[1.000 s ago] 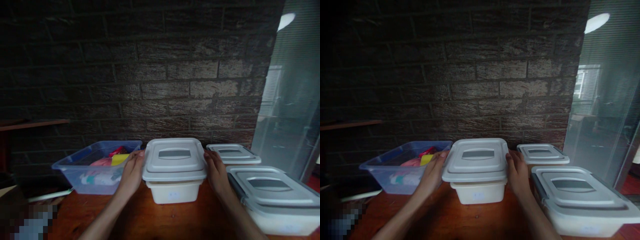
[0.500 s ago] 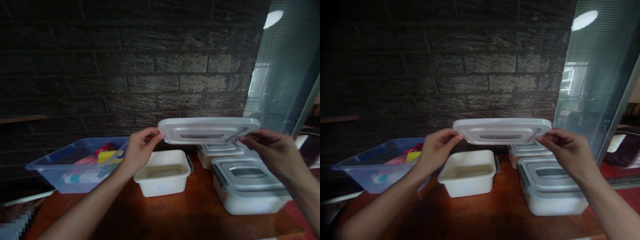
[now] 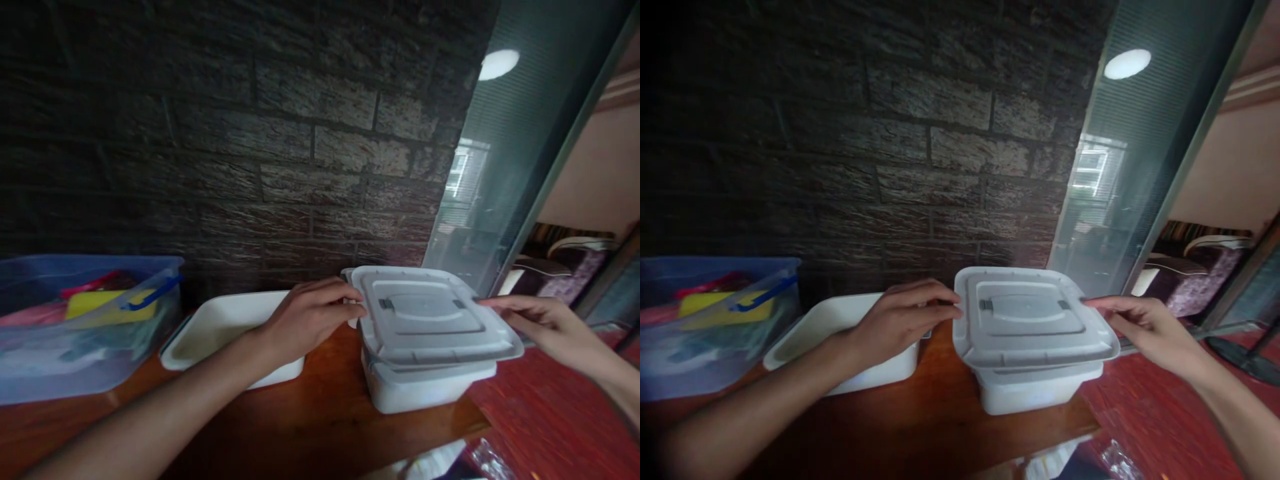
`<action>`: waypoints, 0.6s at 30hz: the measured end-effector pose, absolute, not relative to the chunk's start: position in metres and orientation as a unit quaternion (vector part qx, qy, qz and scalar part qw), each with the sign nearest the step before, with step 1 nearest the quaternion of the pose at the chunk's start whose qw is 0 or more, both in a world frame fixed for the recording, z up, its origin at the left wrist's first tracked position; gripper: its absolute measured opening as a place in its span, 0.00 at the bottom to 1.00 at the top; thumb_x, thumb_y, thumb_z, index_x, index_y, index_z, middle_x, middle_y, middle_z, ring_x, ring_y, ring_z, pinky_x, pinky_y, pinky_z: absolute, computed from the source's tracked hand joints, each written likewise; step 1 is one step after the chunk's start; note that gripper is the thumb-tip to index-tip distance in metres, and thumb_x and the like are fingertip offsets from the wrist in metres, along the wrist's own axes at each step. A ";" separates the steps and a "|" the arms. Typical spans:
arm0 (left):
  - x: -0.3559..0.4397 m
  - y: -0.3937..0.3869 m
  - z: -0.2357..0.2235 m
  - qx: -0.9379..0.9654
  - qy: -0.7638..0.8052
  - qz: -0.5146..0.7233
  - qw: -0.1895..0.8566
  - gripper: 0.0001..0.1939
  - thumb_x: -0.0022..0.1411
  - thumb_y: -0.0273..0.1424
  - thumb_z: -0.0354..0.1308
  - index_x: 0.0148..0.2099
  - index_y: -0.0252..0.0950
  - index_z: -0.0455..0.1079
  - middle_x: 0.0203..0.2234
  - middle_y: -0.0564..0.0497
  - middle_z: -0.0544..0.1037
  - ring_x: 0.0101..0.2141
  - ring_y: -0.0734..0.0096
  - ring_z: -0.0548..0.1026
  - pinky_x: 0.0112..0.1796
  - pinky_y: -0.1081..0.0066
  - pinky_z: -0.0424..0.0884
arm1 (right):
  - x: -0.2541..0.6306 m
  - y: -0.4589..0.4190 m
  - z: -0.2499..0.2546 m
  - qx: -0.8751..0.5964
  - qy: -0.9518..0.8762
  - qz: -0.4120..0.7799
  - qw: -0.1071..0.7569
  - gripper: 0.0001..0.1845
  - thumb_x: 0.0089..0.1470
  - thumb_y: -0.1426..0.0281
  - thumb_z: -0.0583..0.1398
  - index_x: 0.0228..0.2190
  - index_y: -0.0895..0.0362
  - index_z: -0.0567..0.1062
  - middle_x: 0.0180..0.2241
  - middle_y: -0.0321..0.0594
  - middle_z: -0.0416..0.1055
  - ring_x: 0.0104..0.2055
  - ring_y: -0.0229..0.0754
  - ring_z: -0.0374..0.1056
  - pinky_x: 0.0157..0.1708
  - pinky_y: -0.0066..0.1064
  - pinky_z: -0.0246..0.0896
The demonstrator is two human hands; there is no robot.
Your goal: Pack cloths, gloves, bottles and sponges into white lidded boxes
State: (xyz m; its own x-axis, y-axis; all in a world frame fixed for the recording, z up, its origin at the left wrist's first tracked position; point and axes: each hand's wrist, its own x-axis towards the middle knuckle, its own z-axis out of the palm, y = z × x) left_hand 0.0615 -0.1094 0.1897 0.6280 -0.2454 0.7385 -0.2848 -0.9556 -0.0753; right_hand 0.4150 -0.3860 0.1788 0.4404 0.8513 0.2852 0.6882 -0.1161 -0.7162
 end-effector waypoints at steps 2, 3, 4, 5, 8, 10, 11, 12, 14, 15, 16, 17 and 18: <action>0.072 -0.114 0.179 0.914 -0.147 0.378 0.000 0.11 0.69 0.22 0.55 0.46 0.36 0.79 0.44 0.47 0.82 0.42 0.68 0.78 0.42 0.72 0.75 | 0.429 -0.386 0.168 -0.743 -0.524 0.116 0.400 0.23 0.60 0.53 0.61 0.50 0.52 0.82 0.45 0.45 0.82 0.44 0.51 0.77 0.44 0.33 0.70; 0.077 -0.117 0.174 0.920 -0.146 0.365 -0.009 0.12 0.70 0.22 0.54 0.47 0.36 0.78 0.44 0.47 0.82 0.43 0.68 0.78 0.42 0.72 0.75 | 0.435 -0.385 0.163 -0.744 -0.523 0.123 0.397 0.24 0.61 0.53 0.60 0.50 0.52 0.82 0.46 0.45 0.81 0.46 0.52 0.77 0.46 0.34 0.69; 0.081 -0.118 0.169 0.924 -0.145 0.353 -0.017 0.12 0.71 0.23 0.53 0.47 0.37 0.78 0.45 0.47 0.82 0.44 0.68 0.78 0.43 0.72 0.75 | 0.440 -0.384 0.158 -0.745 -0.522 0.128 0.395 0.24 0.62 0.53 0.59 0.51 0.52 0.82 0.47 0.45 0.81 0.47 0.53 0.76 0.48 0.34 0.69; 0.085 -0.120 0.164 0.928 -0.143 0.342 -0.023 0.13 0.71 0.23 0.53 0.48 0.37 0.78 0.45 0.48 0.82 0.45 0.68 0.78 0.44 0.72 0.75 | 0.443 -0.382 0.154 -0.746 -0.523 0.130 0.392 0.24 0.63 0.53 0.58 0.51 0.52 0.82 0.47 0.44 0.81 0.48 0.53 0.76 0.49 0.34 0.69; 0.095 -0.120 0.150 0.938 -0.148 0.313 -0.035 0.12 0.72 0.26 0.53 0.50 0.39 0.77 0.46 0.50 0.81 0.47 0.68 0.78 0.46 0.71 0.74 | 0.448 -0.377 0.142 -0.742 -0.543 0.128 0.373 0.24 0.62 0.54 0.58 0.52 0.53 0.81 0.49 0.44 0.80 0.48 0.54 0.77 0.48 0.35 0.70; 0.099 -0.117 0.141 0.943 -0.154 0.292 -0.041 0.11 0.72 0.27 0.54 0.51 0.39 0.76 0.46 0.50 0.81 0.47 0.67 0.77 0.47 0.71 0.74 | 0.448 -0.375 0.135 -0.742 -0.560 0.120 0.349 0.24 0.62 0.55 0.59 0.53 0.53 0.80 0.50 0.45 0.80 0.48 0.54 0.77 0.47 0.36 0.72; 0.100 -0.115 0.138 0.947 -0.155 0.279 -0.045 0.11 0.72 0.27 0.54 0.50 0.39 0.76 0.46 0.50 0.81 0.47 0.67 0.77 0.46 0.71 0.74 | 0.447 -0.374 0.132 -0.746 -0.566 0.109 0.333 0.24 0.62 0.55 0.60 0.53 0.53 0.80 0.50 0.44 0.79 0.48 0.54 0.77 0.47 0.36 0.72; 0.100 -0.113 0.135 0.950 -0.155 0.266 -0.051 0.10 0.72 0.27 0.54 0.50 0.38 0.76 0.45 0.50 0.81 0.47 0.66 0.77 0.46 0.70 0.74 | 0.446 -0.374 0.129 -0.753 -0.571 0.094 0.313 0.23 0.62 0.55 0.60 0.53 0.52 0.80 0.51 0.44 0.79 0.48 0.54 0.77 0.46 0.36 0.72; 0.099 -0.110 0.132 0.956 -0.152 0.243 -0.062 0.10 0.72 0.26 0.54 0.50 0.38 0.75 0.46 0.50 0.81 0.48 0.65 0.76 0.46 0.69 0.74 | 0.443 -0.374 0.127 -0.768 -0.578 0.056 0.271 0.23 0.63 0.56 0.59 0.53 0.52 0.80 0.49 0.43 0.80 0.45 0.53 0.78 0.44 0.36 0.73; 0.098 -0.109 0.131 0.959 -0.150 0.232 -0.064 0.11 0.72 0.26 0.53 0.50 0.37 0.75 0.46 0.50 0.81 0.48 0.65 0.76 0.46 0.69 0.73 | 0.441 -0.374 0.126 -0.773 -0.580 0.043 0.254 0.22 0.63 0.56 0.58 0.53 0.51 0.80 0.49 0.42 0.81 0.44 0.53 0.78 0.42 0.36 0.73; 0.098 -0.108 0.131 0.961 -0.150 0.223 -0.064 0.11 0.72 0.26 0.52 0.51 0.37 0.74 0.47 0.50 0.80 0.48 0.64 0.75 0.47 0.69 0.73 | 0.439 -0.374 0.126 -0.776 -0.581 0.035 0.243 0.22 0.64 0.57 0.57 0.54 0.51 0.80 0.48 0.42 0.81 0.42 0.52 0.79 0.40 0.36 0.74; 0.097 -0.107 0.131 0.963 -0.150 0.217 -0.061 0.12 0.72 0.25 0.52 0.51 0.37 0.74 0.48 0.50 0.80 0.49 0.64 0.75 0.47 0.69 0.73 | 0.437 -0.374 0.127 -0.777 -0.583 0.031 0.237 0.22 0.64 0.57 0.57 0.54 0.51 0.80 0.47 0.42 0.81 0.42 0.52 0.79 0.39 0.36 0.74; 0.097 -0.107 0.131 0.964 -0.149 0.212 -0.056 0.12 0.73 0.25 0.51 0.52 0.37 0.74 0.48 0.50 0.80 0.49 0.64 0.75 0.48 0.69 0.73 | 0.435 -0.374 0.127 -0.776 -0.585 0.031 0.235 0.21 0.64 0.57 0.57 0.53 0.50 0.80 0.47 0.42 0.81 0.42 0.53 0.79 0.38 0.36 0.74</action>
State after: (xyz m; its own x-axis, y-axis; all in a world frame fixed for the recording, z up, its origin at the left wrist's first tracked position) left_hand 0.0967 -0.1072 0.1312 0.8655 -0.3109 0.3928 -0.2634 -0.9494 -0.1712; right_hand 0.4354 -0.3742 0.1274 0.3132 0.9221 0.2272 0.8934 -0.2048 -0.4000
